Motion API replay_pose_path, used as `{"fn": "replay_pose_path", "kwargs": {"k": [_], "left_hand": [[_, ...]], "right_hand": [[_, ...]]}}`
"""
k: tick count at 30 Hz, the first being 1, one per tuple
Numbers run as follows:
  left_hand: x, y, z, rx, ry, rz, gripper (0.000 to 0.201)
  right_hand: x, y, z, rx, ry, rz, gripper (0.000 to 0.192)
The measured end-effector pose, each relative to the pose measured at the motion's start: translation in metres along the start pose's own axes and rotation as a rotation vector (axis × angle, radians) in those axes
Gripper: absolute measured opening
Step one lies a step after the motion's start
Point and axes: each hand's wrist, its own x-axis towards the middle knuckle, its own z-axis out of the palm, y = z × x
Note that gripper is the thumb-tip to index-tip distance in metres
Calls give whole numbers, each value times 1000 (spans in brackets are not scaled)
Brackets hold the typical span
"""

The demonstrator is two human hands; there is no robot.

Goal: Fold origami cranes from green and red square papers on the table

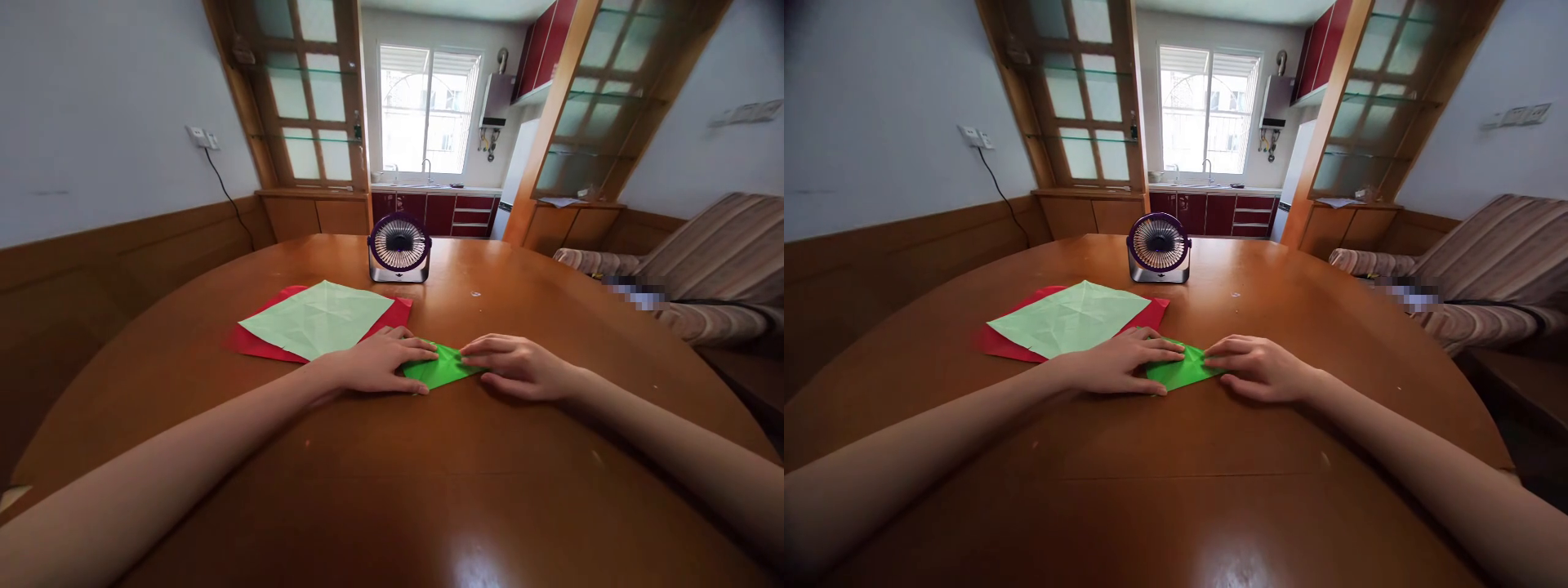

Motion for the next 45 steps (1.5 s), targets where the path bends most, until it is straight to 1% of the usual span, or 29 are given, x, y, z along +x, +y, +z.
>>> {"fn": "replay_pose_path", "kwargs": {"k": [3,5,9,12,16,19,22,26,29,36,39,42,45], "left_hand": [[2,4,3,-10,48,-29,57],[3,7,7,-13,111,-53,57],[6,10,18,-8,231,-104,57],[7,11,22,-6,262,-123,55],[6,13,23,-16,265,-128,60],[4,12,20,-38,251,-133,65],[2,9,15,-93,209,-143,67],[0,1,8,-193,121,-172,78],[0,-3,6,-207,92,-201,84],[-1,-1,8,-133,104,-170,79],[-2,1,9,-110,116,-188,78],[-1,2,13,-103,153,-233,81],[1,2,18,-111,210,-229,85]], "right_hand": [[5,-5,8,6,-55,-37,37],[6,-5,12,12,-73,-29,37],[5,-3,15,17,-51,-16,35],[6,-4,17,1,-25,-28,32],[8,-8,19,7,-8,-46,30],[9,-10,19,28,-22,-16,29],[9,-10,18,32,-40,16,27],[9,-10,19,14,-44,27,25],[10,-10,19,1,-40,22,22],[14,-11,20,-26,-22,15,20],[15,-12,21,-38,-9,8,19],[15,-13,21,-42,3,4,18],[16,-14,21,-61,12,6,19]]}}
